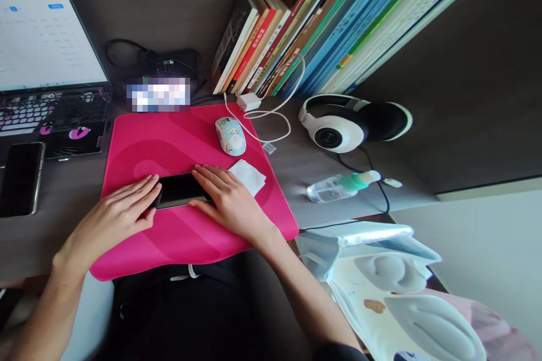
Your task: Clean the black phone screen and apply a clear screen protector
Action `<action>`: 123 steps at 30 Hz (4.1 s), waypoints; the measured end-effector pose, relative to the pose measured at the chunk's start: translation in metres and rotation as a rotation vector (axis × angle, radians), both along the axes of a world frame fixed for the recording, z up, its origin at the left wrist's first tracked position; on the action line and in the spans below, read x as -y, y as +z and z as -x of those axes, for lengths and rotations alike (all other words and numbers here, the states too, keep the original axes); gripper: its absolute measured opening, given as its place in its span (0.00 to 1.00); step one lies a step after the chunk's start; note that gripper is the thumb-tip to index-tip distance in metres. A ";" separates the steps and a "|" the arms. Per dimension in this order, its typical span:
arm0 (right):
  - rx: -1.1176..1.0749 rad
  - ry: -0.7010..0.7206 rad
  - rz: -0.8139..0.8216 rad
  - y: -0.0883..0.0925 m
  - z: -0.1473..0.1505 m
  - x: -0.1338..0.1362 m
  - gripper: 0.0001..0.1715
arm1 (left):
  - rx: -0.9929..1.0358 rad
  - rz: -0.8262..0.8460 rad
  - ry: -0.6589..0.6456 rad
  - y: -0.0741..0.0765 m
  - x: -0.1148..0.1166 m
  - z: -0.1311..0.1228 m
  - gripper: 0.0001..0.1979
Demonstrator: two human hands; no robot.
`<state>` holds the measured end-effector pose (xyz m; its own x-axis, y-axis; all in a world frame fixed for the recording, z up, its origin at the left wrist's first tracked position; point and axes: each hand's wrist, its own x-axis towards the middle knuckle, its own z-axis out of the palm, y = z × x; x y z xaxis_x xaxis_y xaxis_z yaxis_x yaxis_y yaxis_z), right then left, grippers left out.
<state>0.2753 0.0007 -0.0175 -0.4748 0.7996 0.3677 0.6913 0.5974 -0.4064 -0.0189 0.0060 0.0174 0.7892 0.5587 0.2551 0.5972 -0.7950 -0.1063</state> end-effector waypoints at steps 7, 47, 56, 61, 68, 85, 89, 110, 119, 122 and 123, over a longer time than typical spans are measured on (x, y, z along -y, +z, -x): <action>0.111 -0.225 -0.147 0.018 -0.023 0.016 0.35 | 0.110 0.116 0.057 -0.001 -0.001 0.003 0.21; 0.225 -0.029 -0.100 0.001 0.036 0.060 0.56 | 0.154 0.230 0.249 -0.006 0.001 0.001 0.30; 0.193 0.010 -0.076 -0.001 0.053 0.029 0.56 | 0.203 0.274 0.260 -0.011 0.001 0.004 0.28; 0.249 0.039 -0.075 0.007 0.057 0.060 0.54 | 0.187 0.274 0.247 -0.011 0.001 0.004 0.29; 0.218 0.096 -0.046 0.008 0.082 0.017 0.46 | 0.255 0.330 0.216 -0.013 -0.002 0.011 0.36; 0.153 0.188 -0.040 0.013 0.092 0.007 0.40 | 0.245 0.307 0.278 -0.015 -0.005 0.011 0.44; 0.134 0.219 -0.037 0.018 0.083 0.015 0.39 | 0.227 0.298 0.259 -0.015 -0.007 0.012 0.43; 0.041 -0.047 -0.212 0.012 0.007 0.013 0.15 | 0.240 0.435 0.294 -0.004 -0.008 0.011 0.34; -0.047 -0.101 -0.159 -0.002 0.011 0.004 0.18 | 0.225 0.424 0.295 -0.007 -0.008 0.012 0.34; -0.053 -0.102 -0.143 -0.001 0.011 0.004 0.19 | 0.241 0.434 0.296 -0.007 -0.008 0.012 0.34; -0.055 -0.102 -0.141 -0.001 0.011 0.004 0.19 | 0.241 0.433 0.295 -0.007 -0.008 0.012 0.34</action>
<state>0.2640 -0.0031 -0.0186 -0.3698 0.7817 0.5021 0.7308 0.5785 -0.3624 -0.0305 0.0136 0.0104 0.5316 0.8401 0.1076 0.7674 -0.5315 0.3586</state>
